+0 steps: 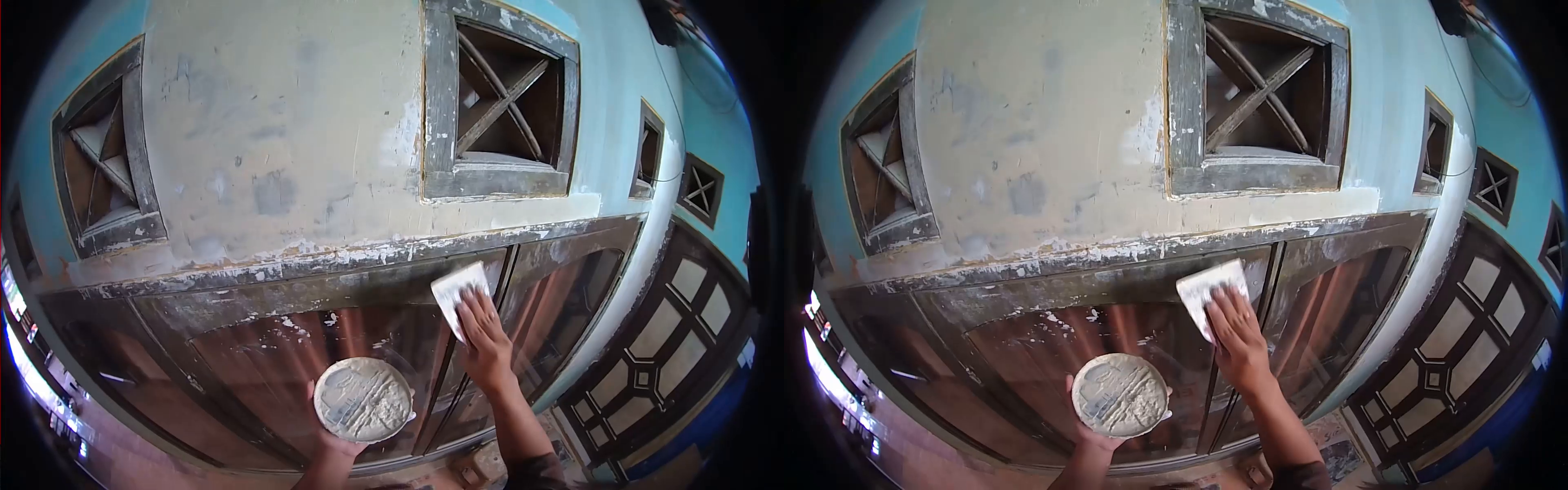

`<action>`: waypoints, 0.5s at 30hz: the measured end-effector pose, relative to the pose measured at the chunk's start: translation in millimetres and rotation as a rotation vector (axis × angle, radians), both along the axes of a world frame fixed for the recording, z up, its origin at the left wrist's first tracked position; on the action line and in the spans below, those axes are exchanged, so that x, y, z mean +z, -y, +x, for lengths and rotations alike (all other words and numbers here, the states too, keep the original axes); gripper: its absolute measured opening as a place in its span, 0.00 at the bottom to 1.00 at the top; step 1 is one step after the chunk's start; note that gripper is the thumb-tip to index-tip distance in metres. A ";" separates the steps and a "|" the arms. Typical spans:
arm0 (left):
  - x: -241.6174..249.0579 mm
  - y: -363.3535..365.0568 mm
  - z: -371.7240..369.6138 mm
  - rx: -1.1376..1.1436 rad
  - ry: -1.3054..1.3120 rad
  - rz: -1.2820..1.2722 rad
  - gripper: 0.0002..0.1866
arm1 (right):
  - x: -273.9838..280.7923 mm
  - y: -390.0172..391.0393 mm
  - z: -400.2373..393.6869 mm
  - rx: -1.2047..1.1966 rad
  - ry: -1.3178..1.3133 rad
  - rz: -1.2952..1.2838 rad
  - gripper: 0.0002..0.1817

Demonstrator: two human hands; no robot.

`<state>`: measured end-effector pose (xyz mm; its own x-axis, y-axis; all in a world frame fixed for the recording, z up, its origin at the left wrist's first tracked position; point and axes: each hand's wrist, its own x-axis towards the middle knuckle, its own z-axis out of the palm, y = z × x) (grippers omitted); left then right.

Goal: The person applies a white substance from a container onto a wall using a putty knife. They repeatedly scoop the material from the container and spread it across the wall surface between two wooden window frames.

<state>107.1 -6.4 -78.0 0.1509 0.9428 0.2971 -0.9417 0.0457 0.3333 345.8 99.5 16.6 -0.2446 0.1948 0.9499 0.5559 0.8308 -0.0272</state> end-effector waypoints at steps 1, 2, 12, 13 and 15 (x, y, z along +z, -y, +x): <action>-8.8 -1.5 3.7 0.102 -0.001 -0.100 0.48 | 2.1 21.4 3.7 0.033 -0.047 -0.110 0.28; -11.9 -3.8 8.9 0.113 0.008 -0.119 0.48 | -1.0 35.5 8.8 0.044 -0.037 -0.129 0.28; -18.6 -22.0 49.2 -0.148 0.233 -0.028 0.42 | -17.0 81.7 39.5 0.477 0.428 -0.556 0.27; -15.3 -23.3 51.9 -0.182 0.232 -0.003 0.41 | -18.0 80.7 38.8 0.453 0.479 -0.509 0.24; -20.7 -24.5 55.8 -0.145 0.174 -0.043 0.42 | -18.7 78.6 35.1 0.379 0.515 -0.428 0.24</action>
